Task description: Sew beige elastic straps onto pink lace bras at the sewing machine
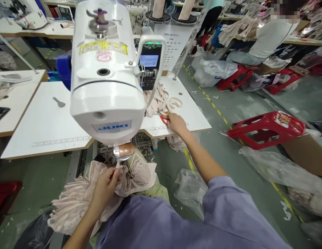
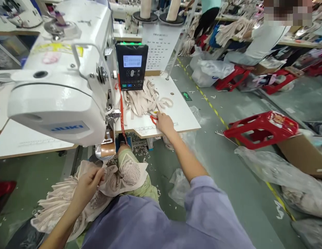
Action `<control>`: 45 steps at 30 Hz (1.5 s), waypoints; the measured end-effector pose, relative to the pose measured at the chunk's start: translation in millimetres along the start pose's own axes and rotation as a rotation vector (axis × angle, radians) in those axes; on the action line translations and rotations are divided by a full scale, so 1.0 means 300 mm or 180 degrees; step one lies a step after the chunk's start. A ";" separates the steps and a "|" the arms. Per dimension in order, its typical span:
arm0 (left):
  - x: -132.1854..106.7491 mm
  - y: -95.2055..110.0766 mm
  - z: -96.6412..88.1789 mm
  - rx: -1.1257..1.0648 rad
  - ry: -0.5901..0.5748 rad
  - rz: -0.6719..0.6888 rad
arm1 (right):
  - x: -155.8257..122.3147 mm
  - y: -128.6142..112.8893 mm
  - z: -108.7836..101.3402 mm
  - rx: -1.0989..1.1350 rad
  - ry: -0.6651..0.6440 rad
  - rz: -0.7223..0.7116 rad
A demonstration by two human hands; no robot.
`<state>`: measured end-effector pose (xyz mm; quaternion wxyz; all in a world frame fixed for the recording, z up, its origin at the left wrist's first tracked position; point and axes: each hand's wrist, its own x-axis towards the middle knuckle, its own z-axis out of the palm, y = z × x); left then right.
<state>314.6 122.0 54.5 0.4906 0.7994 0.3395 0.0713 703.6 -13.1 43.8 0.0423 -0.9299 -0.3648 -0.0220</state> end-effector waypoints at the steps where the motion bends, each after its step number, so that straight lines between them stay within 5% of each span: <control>1: -0.004 0.007 0.002 -0.0049 -0.0042 -0.0011 | 0.031 0.029 -0.014 -0.0045 -0.0097 -0.0031; 7: -0.012 0.050 -0.003 -0.0424 -0.0156 -0.0074 | -0.044 0.043 -0.029 -0.0239 -0.0442 -0.0251; 11: -0.026 0.058 -0.008 -0.0959 -0.0378 -0.0254 | -0.251 0.065 -0.050 -0.0040 -0.0453 -0.0216; 14: -0.032 0.053 -0.010 -0.1684 -0.0522 -0.0490 | -0.453 0.060 -0.073 0.1186 -0.0421 0.0033; 17: -0.038 0.057 -0.015 -0.2184 -0.0536 -0.0671 | -0.656 -0.027 -0.097 0.2186 -0.0493 -0.0352; 20: -0.043 0.077 -0.026 -0.2280 -0.0604 -0.0711 | -0.779 -0.176 -0.102 0.2174 -0.0620 -0.1220; 24: -0.044 0.109 -0.041 -0.2091 -0.0680 -0.0615 | -0.774 -0.330 -0.071 0.2094 -0.0359 -0.1583; 28: -0.043 0.129 -0.040 -0.1715 -0.0728 -0.0541 | -0.714 -0.393 -0.039 0.2209 -0.0283 -0.1757; 36: -0.036 0.124 -0.043 -0.1246 -0.0560 -0.0383 | -0.712 -0.373 -0.019 0.2672 -0.0621 -0.1645; 40: -0.029 0.117 -0.060 -0.1043 -0.0412 -0.0210 | -0.752 -0.349 0.002 0.3036 -0.0541 -0.1227; 45: -0.024 0.114 -0.064 -0.1052 -0.0376 -0.0313 | -0.763 -0.384 0.011 0.3145 -0.0555 -0.1310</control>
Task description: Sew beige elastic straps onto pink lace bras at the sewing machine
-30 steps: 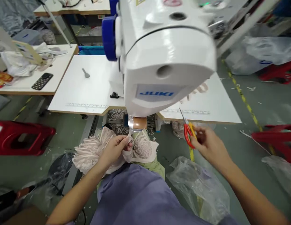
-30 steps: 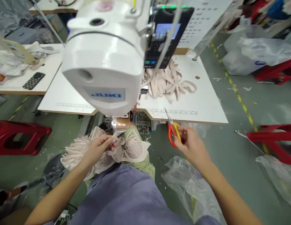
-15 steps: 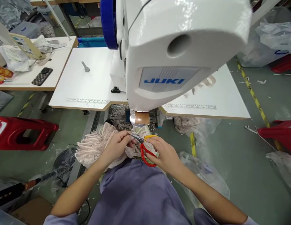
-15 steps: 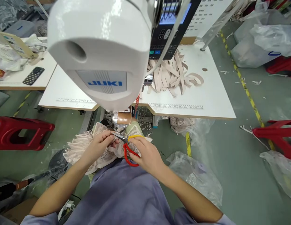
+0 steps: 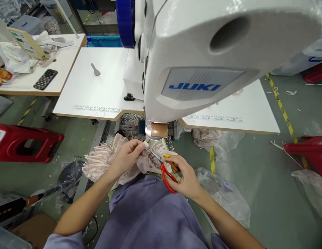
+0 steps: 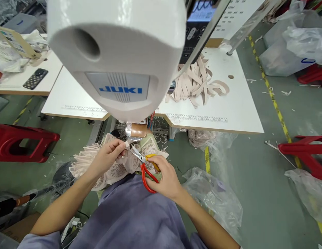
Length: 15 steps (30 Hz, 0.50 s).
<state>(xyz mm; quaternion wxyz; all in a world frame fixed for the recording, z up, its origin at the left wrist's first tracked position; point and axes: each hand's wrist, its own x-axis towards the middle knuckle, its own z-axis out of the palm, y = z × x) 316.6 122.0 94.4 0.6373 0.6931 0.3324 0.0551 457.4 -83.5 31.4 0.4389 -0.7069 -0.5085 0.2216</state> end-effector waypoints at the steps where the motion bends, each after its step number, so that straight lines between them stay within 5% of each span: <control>1: 0.001 0.001 0.001 0.0015 -0.0015 -0.0007 | 0.009 -0.005 0.009 -0.0001 -0.0013 0.0002; 15: 0.009 -0.013 -0.003 0.0353 -0.0038 0.0104 | 0.058 0.000 0.013 0.0091 -0.0141 0.0129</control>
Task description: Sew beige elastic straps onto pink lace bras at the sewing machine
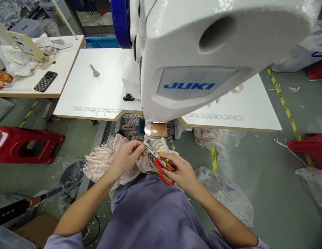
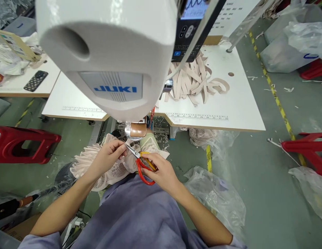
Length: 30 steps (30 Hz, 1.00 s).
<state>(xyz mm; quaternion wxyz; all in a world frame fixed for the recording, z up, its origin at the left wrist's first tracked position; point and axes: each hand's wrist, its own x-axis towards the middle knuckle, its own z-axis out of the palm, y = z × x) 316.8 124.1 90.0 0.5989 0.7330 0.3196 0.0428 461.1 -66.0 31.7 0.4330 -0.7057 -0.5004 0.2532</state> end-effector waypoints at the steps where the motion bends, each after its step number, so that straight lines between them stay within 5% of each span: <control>1: 0.001 -0.001 0.002 -0.0024 0.0025 0.0001 | -0.007 0.002 -0.001 -0.0014 0.0009 0.0010; 7: 0.009 -0.010 -0.009 0.0212 0.0386 0.0316 | -0.065 0.053 -0.044 -0.0200 0.0100 0.0239; 12: 0.013 -0.041 -0.045 0.1697 0.0801 0.0804 | -0.013 0.173 -0.220 -0.0978 0.0194 0.0683; 16: 0.024 -0.007 -0.085 0.1535 0.0188 0.0538 | 0.183 0.297 -0.414 -0.1806 0.0960 0.1148; 20: 0.048 0.041 -0.134 0.1337 -0.0622 0.0230 | 0.349 0.342 -0.543 -0.2337 0.1004 0.0872; 22: 0.055 0.042 -0.145 0.1613 -0.0596 0.0279 | 0.354 0.304 -0.529 -0.2394 0.1237 0.0443; 25: 0.056 0.017 -0.119 0.2383 -0.0125 0.0845 | 0.260 0.190 -0.402 -0.1812 0.1511 -0.0048; 30: 0.035 0.007 0.014 0.2972 0.0109 0.2334 | 0.081 0.016 -0.118 0.0024 -0.0599 -0.0147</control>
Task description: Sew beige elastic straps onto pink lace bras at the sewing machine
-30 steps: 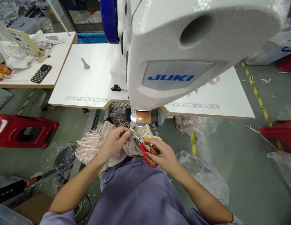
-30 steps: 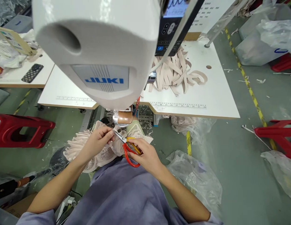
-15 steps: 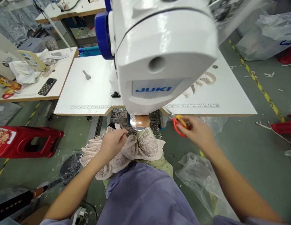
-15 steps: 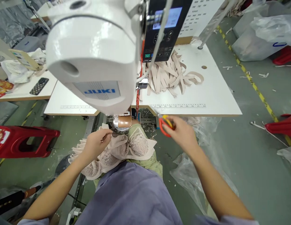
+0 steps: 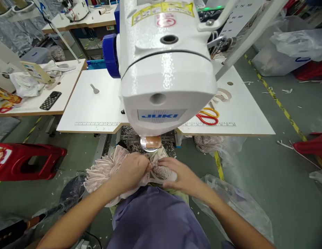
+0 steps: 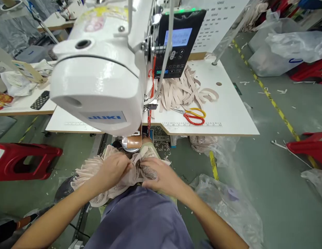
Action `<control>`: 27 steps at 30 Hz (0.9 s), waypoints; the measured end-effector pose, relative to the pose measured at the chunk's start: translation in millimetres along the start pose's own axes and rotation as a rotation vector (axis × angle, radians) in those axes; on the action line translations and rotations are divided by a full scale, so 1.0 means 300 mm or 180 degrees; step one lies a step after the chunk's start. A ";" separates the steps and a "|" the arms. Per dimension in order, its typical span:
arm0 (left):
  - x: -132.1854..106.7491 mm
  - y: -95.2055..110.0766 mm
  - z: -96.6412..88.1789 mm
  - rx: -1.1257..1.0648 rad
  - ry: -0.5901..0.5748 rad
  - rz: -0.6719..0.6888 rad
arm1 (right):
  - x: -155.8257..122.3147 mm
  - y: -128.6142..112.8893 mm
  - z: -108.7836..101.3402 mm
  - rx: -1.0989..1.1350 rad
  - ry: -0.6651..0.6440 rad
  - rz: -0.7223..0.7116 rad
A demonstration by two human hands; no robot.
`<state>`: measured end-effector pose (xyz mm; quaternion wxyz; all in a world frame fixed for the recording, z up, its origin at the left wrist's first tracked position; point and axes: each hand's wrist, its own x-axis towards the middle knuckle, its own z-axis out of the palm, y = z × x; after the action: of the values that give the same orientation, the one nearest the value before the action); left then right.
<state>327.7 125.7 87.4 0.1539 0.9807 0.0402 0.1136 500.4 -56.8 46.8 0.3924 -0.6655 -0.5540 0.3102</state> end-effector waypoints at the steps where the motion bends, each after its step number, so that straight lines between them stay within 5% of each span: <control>1: 0.010 0.028 0.008 0.0007 0.0069 0.0109 | -0.003 -0.017 0.040 0.0269 -0.0149 -0.0033; 4: 0.049 0.108 0.015 -0.0324 0.0419 -0.0009 | 0.023 -0.042 0.097 0.1303 0.0151 0.0115; 7: 0.091 0.166 0.014 -0.1485 0.0563 -0.0797 | 0.069 -0.074 0.085 0.2288 0.0858 0.0615; 11: 0.113 0.184 0.013 -0.2414 0.0742 -0.1761 | 0.144 -0.140 0.016 0.2179 0.1474 0.0846; 15: 0.090 0.139 0.010 -0.1557 0.0955 -0.1739 | 0.235 -0.141 -0.067 0.1353 0.1599 0.0651; 21: 0.090 0.079 0.005 0.0212 0.1036 -0.0840 | 0.348 -0.102 -0.144 0.0759 0.1296 0.0343; 27: 0.114 0.060 -0.012 0.0820 0.1066 -0.0803 | 0.407 -0.106 -0.170 0.0167 0.1211 0.0138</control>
<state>360.8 113.4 103.4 0.0318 0.9469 0.2015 0.2484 551.6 56.4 102.6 0.5005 -0.7135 -0.4470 0.2015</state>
